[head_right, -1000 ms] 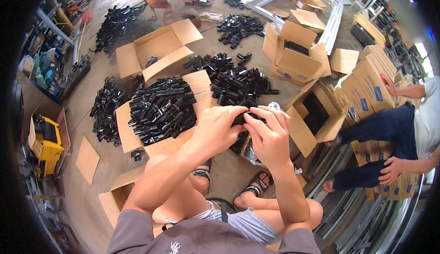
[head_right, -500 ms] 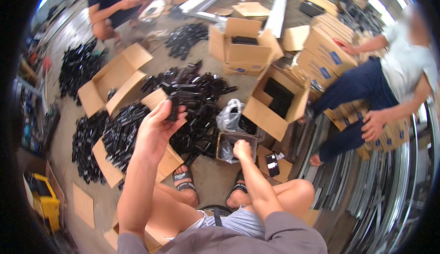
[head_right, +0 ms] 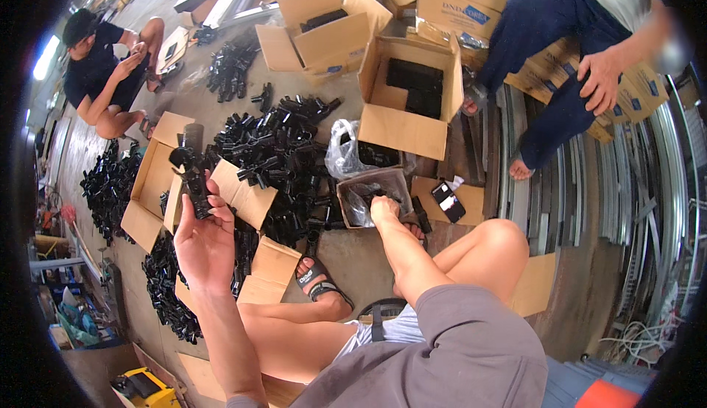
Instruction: The person picks up black plastic joint parts from the floor and a container, fits them together by hand, and places the assembled components into a cardboard box.
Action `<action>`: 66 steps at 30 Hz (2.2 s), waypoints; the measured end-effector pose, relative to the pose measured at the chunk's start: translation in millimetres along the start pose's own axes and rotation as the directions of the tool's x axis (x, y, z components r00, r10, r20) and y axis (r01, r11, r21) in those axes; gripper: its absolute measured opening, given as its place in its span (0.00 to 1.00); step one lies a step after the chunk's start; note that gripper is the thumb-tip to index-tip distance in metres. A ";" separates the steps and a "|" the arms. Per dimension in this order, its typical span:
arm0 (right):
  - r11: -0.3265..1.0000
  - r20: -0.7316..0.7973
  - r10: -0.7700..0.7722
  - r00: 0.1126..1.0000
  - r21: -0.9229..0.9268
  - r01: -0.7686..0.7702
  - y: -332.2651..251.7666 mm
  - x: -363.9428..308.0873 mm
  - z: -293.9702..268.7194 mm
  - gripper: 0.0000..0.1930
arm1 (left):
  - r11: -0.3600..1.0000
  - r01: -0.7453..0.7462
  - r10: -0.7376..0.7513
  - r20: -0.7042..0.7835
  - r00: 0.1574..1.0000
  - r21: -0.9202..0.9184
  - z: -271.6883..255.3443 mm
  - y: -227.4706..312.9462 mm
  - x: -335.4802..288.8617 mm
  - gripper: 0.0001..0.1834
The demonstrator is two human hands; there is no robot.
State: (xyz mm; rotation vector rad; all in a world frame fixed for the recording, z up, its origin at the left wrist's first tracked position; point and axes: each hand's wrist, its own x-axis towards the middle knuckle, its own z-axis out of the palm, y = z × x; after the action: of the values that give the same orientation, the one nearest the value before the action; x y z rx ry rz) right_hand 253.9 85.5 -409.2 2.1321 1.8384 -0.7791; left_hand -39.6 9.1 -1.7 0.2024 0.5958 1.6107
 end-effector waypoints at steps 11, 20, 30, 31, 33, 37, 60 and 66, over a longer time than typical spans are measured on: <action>0.821 -0.466 0.077 0.882 0.531 0.209 -17.7 -39.9 -31.2 0.16 | 1.000 0.017 -0.017 0.010 1.000 0.005 6.1 -20.0 6.2 0.25; -0.187 -0.478 -0.163 0.863 0.874 0.449 -145.5 -171.7 -199.3 0.09 | 0.985 -0.024 0.028 -0.021 0.999 0.173 -3.9 -25.1 3.5 0.20; -0.246 -0.685 -0.280 0.673 0.729 0.639 -218.9 -238.2 -247.0 0.11 | 0.967 -0.141 0.157 -0.057 0.986 0.211 6.3 -34.9 -9.1 0.18; -0.268 -0.662 -0.279 0.696 0.750 0.605 -223.2 -238.4 -247.5 0.11 | 0.965 -0.146 0.161 -0.050 0.986 0.216 7.0 -35.7 -10.2 0.19; -0.369 -0.576 -0.286 0.766 0.804 0.467 -231.0 -246.3 -253.1 0.10 | 0.960 -0.159 0.173 -0.043 0.984 0.231 8.0 -35.7 -12.6 0.20; -0.458 -0.508 -0.317 0.801 0.822 0.340 -234.3 -245.6 -252.0 0.11 | 0.949 -0.192 0.211 -0.049 0.976 0.250 3.8 -33.2 -12.7 0.24; -0.350 -0.514 -0.343 0.786 0.847 0.401 -209.9 -223.5 -243.3 0.12 | 0.806 -0.455 0.423 0.170 0.890 0.377 -5.0 -38.2 -8.8 0.29; -0.321 -0.529 -0.337 0.779 0.842 0.433 -216.0 -243.9 -243.2 0.09 | 0.879 -0.365 0.316 0.200 0.927 0.306 -8.4 -36.8 -14.8 0.30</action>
State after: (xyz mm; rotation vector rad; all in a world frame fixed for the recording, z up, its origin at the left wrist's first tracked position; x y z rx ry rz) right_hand 86.6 39.6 -41.6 1.6467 2.2159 -3.4063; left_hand -9.3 -6.6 -23.5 0.7106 0.7534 1.8045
